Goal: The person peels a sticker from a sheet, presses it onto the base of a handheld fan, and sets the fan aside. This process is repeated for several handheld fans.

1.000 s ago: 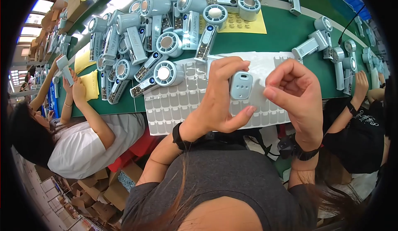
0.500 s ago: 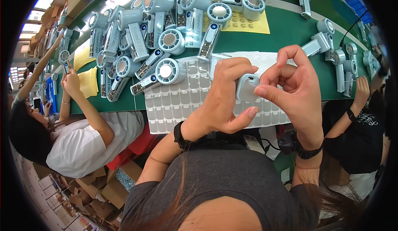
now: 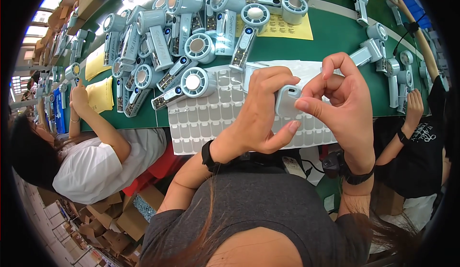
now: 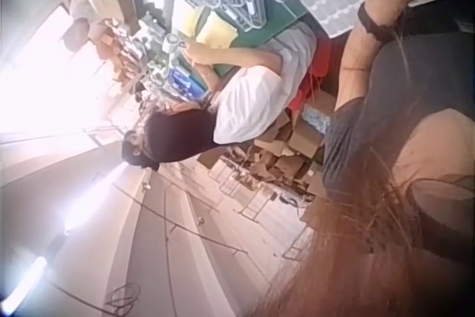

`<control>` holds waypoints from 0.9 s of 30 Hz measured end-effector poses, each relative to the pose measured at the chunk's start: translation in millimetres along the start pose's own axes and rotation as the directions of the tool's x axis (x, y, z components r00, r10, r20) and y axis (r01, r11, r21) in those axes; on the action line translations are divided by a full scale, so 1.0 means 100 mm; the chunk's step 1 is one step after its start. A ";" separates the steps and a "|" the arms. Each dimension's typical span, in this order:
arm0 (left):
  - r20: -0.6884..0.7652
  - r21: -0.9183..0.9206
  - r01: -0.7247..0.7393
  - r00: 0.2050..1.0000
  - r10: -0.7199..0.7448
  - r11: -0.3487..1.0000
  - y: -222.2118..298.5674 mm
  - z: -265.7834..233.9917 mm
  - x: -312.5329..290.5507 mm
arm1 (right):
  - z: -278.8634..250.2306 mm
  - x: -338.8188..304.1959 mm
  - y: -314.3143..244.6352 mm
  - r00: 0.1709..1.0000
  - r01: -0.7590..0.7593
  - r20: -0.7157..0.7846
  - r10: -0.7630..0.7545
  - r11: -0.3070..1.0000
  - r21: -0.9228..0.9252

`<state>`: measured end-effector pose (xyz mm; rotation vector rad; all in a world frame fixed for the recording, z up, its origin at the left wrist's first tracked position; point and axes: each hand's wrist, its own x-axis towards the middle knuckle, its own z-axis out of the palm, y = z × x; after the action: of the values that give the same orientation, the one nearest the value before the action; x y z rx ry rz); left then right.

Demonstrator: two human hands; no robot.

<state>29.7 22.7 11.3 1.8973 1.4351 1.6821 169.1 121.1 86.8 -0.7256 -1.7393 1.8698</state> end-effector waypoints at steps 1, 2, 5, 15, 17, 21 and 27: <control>0.000 -0.001 0.000 1.000 0.000 1.000 0.00 0.00 0.01 | 0.00 0.00 -0.01 1.000 0.000 -0.001 0.000 1.000 0.000; 0.001 -0.003 0.002 1.000 -0.002 1.000 0.01 0.00 0.01 | 0.00 0.00 -0.03 1.000 -0.015 -0.005 0.015 0.999 -0.032; 0.003 -0.008 0.007 1.000 -0.007 1.000 0.02 0.00 0.02 | 0.00 -0.01 -0.08 0.999 -0.047 -0.017 0.046 0.994 -0.094; -0.038 -0.085 0.036 0.998 -0.039 0.996 -0.03 0.10 -0.08 | -0.10 0.07 -0.12 0.971 -0.196 0.080 0.223 0.945 -0.260; -0.088 -0.114 0.044 0.995 -0.054 0.992 -0.01 0.14 -0.06 | -0.13 0.10 -0.06 0.945 -0.256 0.151 0.289 0.945 -0.204; -0.164 -0.014 0.017 0.986 -0.019 1.000 0.10 0.06 0.02 | -0.28 0.09 0.05 0.974 -0.206 0.033 0.224 0.936 -0.285; -0.203 0.537 0.336 0.942 -0.269 0.773 0.24 -0.62 -0.46 | -1.66 0.41 0.17 0.942 -0.205 -0.295 0.161 0.971 -0.124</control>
<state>-4.9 -49.6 19.1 1.6867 2.3555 1.3154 249.4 270.3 59.4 -1.1906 -1.6880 1.6596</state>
